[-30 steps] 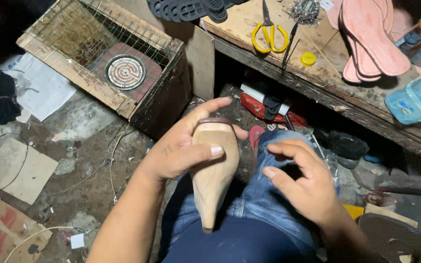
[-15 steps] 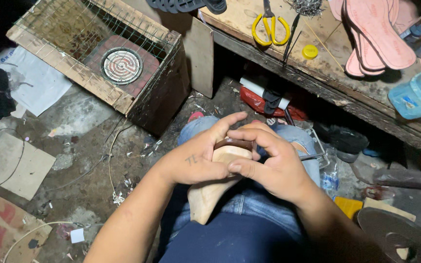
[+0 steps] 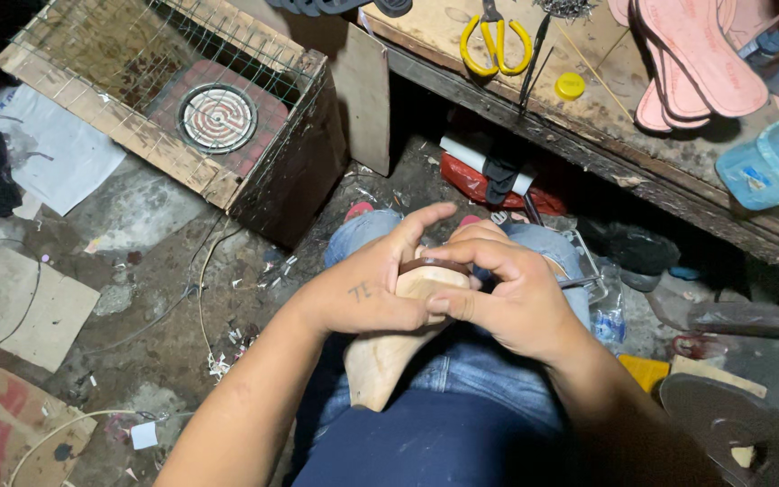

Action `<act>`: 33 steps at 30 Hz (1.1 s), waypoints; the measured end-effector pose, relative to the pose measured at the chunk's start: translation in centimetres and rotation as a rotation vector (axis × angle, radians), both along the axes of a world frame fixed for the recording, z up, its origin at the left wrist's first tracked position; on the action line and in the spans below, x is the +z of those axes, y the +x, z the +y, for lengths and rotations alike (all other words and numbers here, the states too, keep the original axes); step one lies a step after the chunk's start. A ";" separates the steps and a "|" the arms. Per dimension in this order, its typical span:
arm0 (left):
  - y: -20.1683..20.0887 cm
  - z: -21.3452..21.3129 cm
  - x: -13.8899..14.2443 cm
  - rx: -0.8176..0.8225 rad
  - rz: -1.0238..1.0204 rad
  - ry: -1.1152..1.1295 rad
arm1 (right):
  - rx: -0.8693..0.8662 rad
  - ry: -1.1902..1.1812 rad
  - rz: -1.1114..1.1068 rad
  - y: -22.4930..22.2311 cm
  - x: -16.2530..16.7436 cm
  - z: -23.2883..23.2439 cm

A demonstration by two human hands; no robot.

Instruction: The person assembles a shoe by attaching a pink insole to a wooden shoe last using a hammer and nails. They repeatedly position the insole, drive nails into the last, and inspect the fit.

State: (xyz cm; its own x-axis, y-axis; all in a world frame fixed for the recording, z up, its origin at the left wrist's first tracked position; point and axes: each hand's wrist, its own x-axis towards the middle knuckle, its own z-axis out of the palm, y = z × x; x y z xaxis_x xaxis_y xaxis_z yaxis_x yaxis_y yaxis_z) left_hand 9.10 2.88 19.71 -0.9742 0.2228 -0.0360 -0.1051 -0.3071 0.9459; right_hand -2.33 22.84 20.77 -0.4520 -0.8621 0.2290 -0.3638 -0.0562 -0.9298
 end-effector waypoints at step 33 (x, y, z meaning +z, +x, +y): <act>-9.6 7.6 -4.8 0.206 0.345 -1.338 | -0.154 0.352 -0.023 -11.7 -11.8 10.3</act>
